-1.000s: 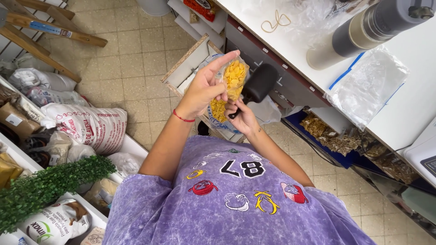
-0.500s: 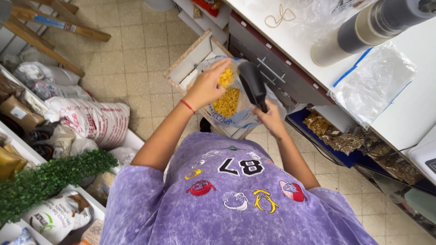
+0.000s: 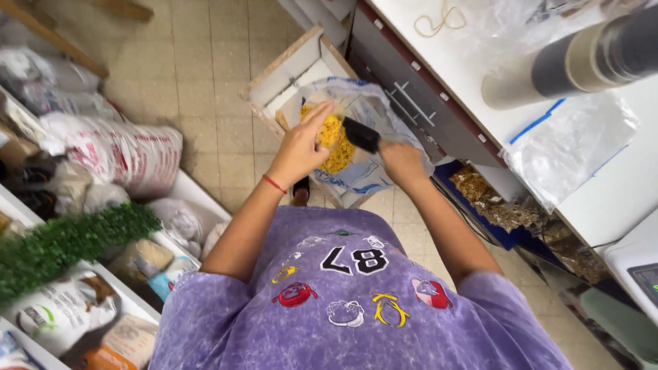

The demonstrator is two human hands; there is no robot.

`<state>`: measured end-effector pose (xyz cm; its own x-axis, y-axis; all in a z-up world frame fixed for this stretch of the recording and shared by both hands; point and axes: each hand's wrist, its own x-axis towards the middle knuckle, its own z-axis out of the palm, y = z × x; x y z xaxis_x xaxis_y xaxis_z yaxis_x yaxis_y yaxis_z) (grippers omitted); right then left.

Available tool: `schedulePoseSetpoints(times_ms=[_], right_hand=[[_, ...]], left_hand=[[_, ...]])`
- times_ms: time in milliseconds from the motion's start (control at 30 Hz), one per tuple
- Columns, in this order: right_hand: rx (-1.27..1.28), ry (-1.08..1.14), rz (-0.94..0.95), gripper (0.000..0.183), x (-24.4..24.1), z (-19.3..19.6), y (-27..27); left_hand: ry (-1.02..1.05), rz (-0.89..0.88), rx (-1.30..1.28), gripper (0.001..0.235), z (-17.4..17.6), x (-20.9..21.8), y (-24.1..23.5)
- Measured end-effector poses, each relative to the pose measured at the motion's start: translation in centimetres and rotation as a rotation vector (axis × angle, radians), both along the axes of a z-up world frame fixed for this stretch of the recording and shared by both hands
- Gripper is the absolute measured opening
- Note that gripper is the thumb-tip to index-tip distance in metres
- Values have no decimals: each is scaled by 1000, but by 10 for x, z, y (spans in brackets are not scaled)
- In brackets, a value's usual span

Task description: Scooping cornflakes into plastic bags, weighing them on a digital scale, and sealing the bags.

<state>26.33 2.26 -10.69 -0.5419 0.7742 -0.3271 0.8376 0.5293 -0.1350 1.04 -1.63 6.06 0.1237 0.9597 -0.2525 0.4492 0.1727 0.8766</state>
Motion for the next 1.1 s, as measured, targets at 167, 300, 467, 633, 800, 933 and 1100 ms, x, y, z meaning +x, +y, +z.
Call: schedulePoseSetpoints(times_ms=[167, 300, 467, 633, 800, 933, 1100], right_hand=[[349, 71, 249, 13, -63, -167, 39], [252, -179, 427, 14, -96, -160, 69], [135, -83, 428, 18, -88, -132, 63], [14, 171, 756, 16, -80, -105, 58], [-538, 297, 335, 24, -77, -137, 54], [-516, 185, 255, 26, -53, -144, 61], [-532, 303, 120, 24, -22, -127, 60]], left_hand=[[8, 104, 0, 78, -13, -2, -1], [23, 135, -10, 78, -19, -3, 2], [-63, 209, -36, 78, -14, -7, 5], [-71, 254, -59, 78, -26, -7, -3], [-57, 270, -60, 77, -24, -5, 0], [-47, 250, -11, 77, -18, -4, 6], [-33, 253, 43, 74, 11, -9, 14]])
